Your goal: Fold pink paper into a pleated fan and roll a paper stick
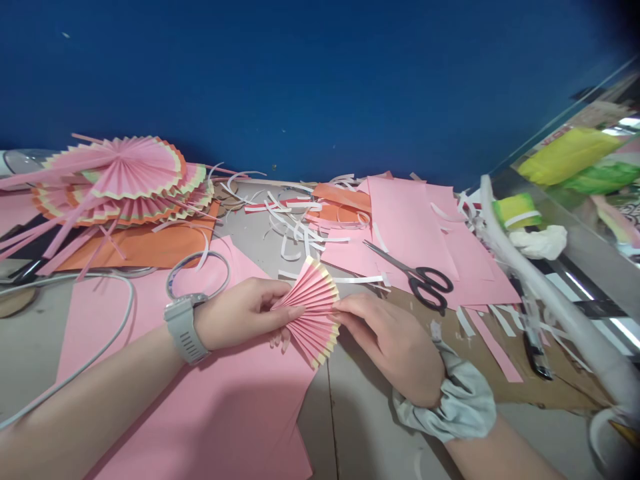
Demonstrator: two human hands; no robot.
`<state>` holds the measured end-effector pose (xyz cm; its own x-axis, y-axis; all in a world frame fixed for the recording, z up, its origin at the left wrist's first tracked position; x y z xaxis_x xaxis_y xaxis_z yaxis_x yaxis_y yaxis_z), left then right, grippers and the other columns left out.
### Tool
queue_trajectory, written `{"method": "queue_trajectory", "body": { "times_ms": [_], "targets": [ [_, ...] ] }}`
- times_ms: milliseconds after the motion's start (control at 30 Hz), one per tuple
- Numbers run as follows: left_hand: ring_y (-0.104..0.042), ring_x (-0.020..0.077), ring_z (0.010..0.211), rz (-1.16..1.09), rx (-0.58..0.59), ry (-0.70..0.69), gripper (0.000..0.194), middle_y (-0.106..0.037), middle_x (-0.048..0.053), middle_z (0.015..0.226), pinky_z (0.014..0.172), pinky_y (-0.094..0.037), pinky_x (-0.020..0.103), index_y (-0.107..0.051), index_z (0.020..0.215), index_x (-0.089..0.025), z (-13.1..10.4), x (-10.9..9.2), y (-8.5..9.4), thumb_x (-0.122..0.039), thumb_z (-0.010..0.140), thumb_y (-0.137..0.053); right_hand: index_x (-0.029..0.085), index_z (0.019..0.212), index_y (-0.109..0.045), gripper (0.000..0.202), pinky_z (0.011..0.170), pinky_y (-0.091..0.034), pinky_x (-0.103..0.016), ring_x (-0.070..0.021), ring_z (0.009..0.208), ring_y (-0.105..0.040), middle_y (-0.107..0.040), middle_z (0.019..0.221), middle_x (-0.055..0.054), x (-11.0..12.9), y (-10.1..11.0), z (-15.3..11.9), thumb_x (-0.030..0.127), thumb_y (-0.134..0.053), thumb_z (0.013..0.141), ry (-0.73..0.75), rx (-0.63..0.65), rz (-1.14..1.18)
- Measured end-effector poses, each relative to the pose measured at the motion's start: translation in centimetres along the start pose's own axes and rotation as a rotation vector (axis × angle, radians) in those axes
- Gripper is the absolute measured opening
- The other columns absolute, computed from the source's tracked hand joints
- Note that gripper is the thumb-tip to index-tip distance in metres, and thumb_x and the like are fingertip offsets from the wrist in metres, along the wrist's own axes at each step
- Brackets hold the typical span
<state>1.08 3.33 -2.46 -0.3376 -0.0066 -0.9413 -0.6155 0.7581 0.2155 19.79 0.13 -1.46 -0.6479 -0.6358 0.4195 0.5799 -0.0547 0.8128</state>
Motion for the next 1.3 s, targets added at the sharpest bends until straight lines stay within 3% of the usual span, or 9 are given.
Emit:
{"method": "queue_trajectory", "body": {
  "times_ms": [300, 433, 500, 567, 633, 700, 800, 900, 1300],
  "targets": [
    [-0.06, 0.0131, 0.06, -0.194, 0.033, 0.018, 0.027, -0.062, 0.003, 0.069, 0.06, -0.049, 0.026, -0.053, 0.085, -0.015, 0.0, 0.0, -0.1, -0.038, 0.089, -0.041, 0.018, 0.086, -0.056, 0.01, 0.065, -0.044, -0.024, -0.0122, 0.071, -0.058, -0.063, 0.076, -0.001, -0.2, -0.1, -0.1, 0.013, -0.048, 0.085, -0.024, -0.033, -0.043],
    [-0.059, 0.0132, 0.057, -0.253, -0.02, 0.013, 0.031, -0.061, 0.003, 0.066, 0.057, -0.049, 0.027, -0.05, 0.085, -0.015, 0.0, 0.1, -0.2, -0.041, 0.091, -0.034, 0.019, 0.086, -0.055, 0.008, 0.067, -0.045, -0.026, -0.0142, 0.074, -0.059, -0.063, 0.079, -0.002, -0.3, 0.1, 0.0, 0.016, -0.047, 0.086, -0.051, -0.076, -0.067],
    [-0.055, 0.0119, 0.049, -0.197, -0.169, -0.017, 0.034, -0.055, -0.001, 0.056, 0.051, -0.046, 0.025, -0.048, 0.086, -0.015, 0.0, 0.2, 0.0, -0.042, 0.092, -0.027, 0.02, 0.086, -0.054, 0.007, 0.067, -0.045, -0.027, -0.0147, 0.074, -0.059, -0.063, 0.079, -0.002, -0.3, 0.2, 0.2, 0.016, -0.047, 0.086, -0.079, -0.064, -0.056],
    [-0.048, 0.0105, 0.045, -0.044, -0.449, -0.067, 0.032, -0.046, -0.005, 0.051, 0.048, -0.041, 0.023, -0.046, 0.096, -0.017, -0.4, 0.2, 0.6, -0.04, 0.093, -0.025, 0.019, 0.085, -0.053, 0.008, 0.066, -0.044, -0.028, -0.0152, 0.074, -0.059, -0.063, 0.079, -0.002, -0.2, 0.2, 0.3, 0.015, -0.047, 0.086, -0.105, -0.038, -0.05],
    [-0.046, 0.011, 0.052, 0.234, -0.725, -0.148, 0.026, -0.042, -0.005, 0.056, 0.053, -0.04, 0.024, -0.046, 0.105, -0.019, -1.0, -0.3, 1.2, -0.036, 0.092, -0.031, 0.019, 0.085, -0.054, 0.009, 0.066, -0.044, -0.028, -0.016, 0.074, -0.059, -0.063, 0.079, -0.003, -0.2, 0.1, 0.4, 0.016, -0.045, 0.086, -0.122, -0.007, -0.061],
    [-0.047, 0.0132, 0.065, 0.54, -0.84, -0.267, 0.02, -0.045, -0.001, 0.068, 0.065, -0.041, 0.027, -0.051, 0.102, -0.02, -1.5, -1.2, 1.2, -0.031, 0.088, -0.042, 0.018, 0.086, -0.054, 0.01, 0.067, -0.045, -0.029, -0.0169, 0.076, -0.06, -0.063, 0.08, -0.004, -0.3, 0.0, 0.3, 0.018, -0.044, 0.087, -0.119, 0.012, -0.074],
    [-0.046, 0.0159, 0.078, 0.842, -0.678, -0.411, 0.013, -0.05, 0.003, 0.082, 0.074, -0.04, 0.03, -0.059, 0.09, -0.02, -1.3, -2.4, 0.4, -0.028, 0.083, -0.052, 0.019, 0.091, -0.054, 0.011, 0.07, -0.044, -0.029, -0.0178, 0.079, -0.059, -0.063, 0.085, -0.004, -0.2, -0.2, 0.0, 0.018, -0.044, 0.087, -0.1, 0.043, -0.083],
    [-0.046, 0.0169, 0.083, 0.957, -0.469, -0.389, 0.015, -0.053, 0.004, 0.086, 0.076, -0.039, 0.031, -0.062, 0.084, -0.02, -0.9, -2.7, -0.5, -0.028, 0.086, -0.049, 0.019, 0.092, -0.054, 0.012, 0.069, -0.043, -0.03, -0.0181, 0.079, -0.058, -0.061, 0.084, -0.004, -0.1, -0.4, -0.1, 0.016, -0.044, 0.087, -0.084, 0.102, -0.094],
    [-0.052, 0.0172, 0.085, 1.207, -0.195, -0.155, 0.017, -0.056, 0.004, 0.092, 0.067, -0.041, 0.027, -0.058, 0.087, -0.018, -0.6, -2.6, -0.1, -0.016, 0.087, -0.041, 0.018, 0.084, -0.054, 0.01, 0.066, -0.041, -0.029, -0.0168, 0.073, -0.053, -0.058, 0.076, -0.002, -0.5, -1.7, -0.1, 0.021, -0.045, 0.088, -0.132, 0.229, -0.185]
  ]
}}
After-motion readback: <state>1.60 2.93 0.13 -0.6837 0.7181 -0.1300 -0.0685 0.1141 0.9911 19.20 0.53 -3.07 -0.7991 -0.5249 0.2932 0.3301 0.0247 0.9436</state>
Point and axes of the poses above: each hand's wrist, its own z-axis towards the middle knuckle, its own y-axis out of the back of the hand, x = y × z, the point moved 3 cm from there along z, towards the middle knuckle
